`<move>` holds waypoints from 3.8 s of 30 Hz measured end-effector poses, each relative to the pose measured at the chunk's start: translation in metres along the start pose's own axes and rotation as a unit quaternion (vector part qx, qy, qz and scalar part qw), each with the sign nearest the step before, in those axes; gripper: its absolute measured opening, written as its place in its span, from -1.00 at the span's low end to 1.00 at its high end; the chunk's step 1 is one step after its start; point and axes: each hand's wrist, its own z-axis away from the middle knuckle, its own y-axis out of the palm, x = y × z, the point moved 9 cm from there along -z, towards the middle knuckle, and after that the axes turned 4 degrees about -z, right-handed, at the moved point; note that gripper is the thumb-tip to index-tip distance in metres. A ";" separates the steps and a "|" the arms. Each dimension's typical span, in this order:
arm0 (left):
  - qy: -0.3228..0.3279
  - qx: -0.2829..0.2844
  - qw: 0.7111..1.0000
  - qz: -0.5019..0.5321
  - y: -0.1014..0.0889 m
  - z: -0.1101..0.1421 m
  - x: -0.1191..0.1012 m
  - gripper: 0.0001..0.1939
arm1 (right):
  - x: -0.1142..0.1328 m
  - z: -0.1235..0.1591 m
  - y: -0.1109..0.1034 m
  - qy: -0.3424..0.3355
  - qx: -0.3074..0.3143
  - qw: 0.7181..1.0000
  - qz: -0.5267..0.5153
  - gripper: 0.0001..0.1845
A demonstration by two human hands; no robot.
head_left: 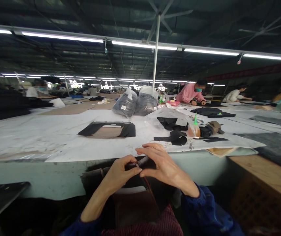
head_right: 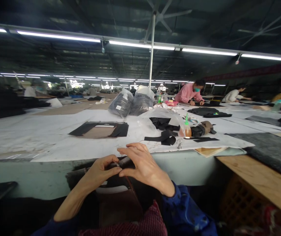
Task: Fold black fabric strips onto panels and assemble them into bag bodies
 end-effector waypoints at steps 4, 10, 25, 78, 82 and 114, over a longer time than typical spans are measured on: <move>0.023 0.019 0.999 0.028 0.001 0.002 -0.004 -0.75 | -0.008 -0.006 0.006 0.036 0.030 0.997 -0.057 -0.25; 0.035 0.040 0.997 0.059 0.001 0.006 -0.010 -0.75 | -0.007 -0.008 0.007 0.054 0.049 0.994 -0.079 -0.42; 0.139 -0.052 0.982 -0.113 -0.007 0.025 -0.040 -0.95 | -0.019 -0.004 0.011 0.095 0.046 0.988 -0.117 -0.46; 0.185 -0.036 0.977 -0.098 0.009 0.034 -0.045 -0.95 | -0.010 0.002 0.024 0.022 0.035 0.986 -0.163 -0.64; 0.157 -0.023 0.986 -0.055 0.009 0.029 -0.039 -0.83 | -0.008 0.001 0.021 0.005 0.080 0.979 -0.186 -0.60; 0.070 -0.131 0.978 -0.148 -0.071 0.033 0.019 -0.59 | -0.057 0.015 -0.004 0.132 0.087 0.979 -0.129 -0.73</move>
